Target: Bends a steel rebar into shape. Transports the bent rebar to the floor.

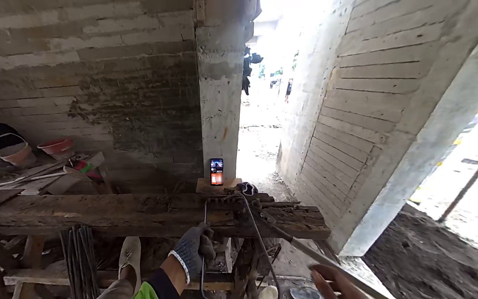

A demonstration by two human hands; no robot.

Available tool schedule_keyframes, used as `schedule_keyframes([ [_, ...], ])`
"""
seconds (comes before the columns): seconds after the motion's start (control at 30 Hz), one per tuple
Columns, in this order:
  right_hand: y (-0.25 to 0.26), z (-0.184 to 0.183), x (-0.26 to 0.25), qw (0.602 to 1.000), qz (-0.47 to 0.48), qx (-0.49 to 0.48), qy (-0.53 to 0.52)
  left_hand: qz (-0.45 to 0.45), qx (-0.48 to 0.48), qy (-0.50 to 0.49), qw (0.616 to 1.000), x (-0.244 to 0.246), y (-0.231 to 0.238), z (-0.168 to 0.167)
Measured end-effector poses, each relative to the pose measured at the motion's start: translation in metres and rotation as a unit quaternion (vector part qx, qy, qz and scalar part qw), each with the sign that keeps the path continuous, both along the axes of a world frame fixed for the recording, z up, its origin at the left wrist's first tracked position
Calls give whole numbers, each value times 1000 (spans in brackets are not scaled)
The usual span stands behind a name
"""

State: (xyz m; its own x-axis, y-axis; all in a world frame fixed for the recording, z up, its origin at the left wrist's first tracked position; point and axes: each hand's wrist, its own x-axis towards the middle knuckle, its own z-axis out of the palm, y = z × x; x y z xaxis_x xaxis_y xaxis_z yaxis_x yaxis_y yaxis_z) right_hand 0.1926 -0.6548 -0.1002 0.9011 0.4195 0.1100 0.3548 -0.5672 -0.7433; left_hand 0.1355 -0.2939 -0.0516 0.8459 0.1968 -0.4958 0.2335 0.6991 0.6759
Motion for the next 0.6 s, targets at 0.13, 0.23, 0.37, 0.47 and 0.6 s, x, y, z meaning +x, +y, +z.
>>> schedule_keyframes([
  [0.13, 96, 34, 21, 896, 107, 266, 338, -66, 90, -97, 989, -1, 13, 29],
  [0.23, 139, 49, 40, 847, 59, 368, 379, -78, 67, -105, 989, 2, 16, 37],
  [0.37, 144, 44, 48, 861, 28, 373, 345, -39, 17, -33, 999, 4, 6, 35],
  [0.47, 130, 48, 36, 922, 71, 294, 242, 7, 71, -14, 997, -2, -10, 49],
  [0.6, 130, 56, 49, 974, 103, 200, 5, 21, 351, -138, 926, -4, -3, 64],
])
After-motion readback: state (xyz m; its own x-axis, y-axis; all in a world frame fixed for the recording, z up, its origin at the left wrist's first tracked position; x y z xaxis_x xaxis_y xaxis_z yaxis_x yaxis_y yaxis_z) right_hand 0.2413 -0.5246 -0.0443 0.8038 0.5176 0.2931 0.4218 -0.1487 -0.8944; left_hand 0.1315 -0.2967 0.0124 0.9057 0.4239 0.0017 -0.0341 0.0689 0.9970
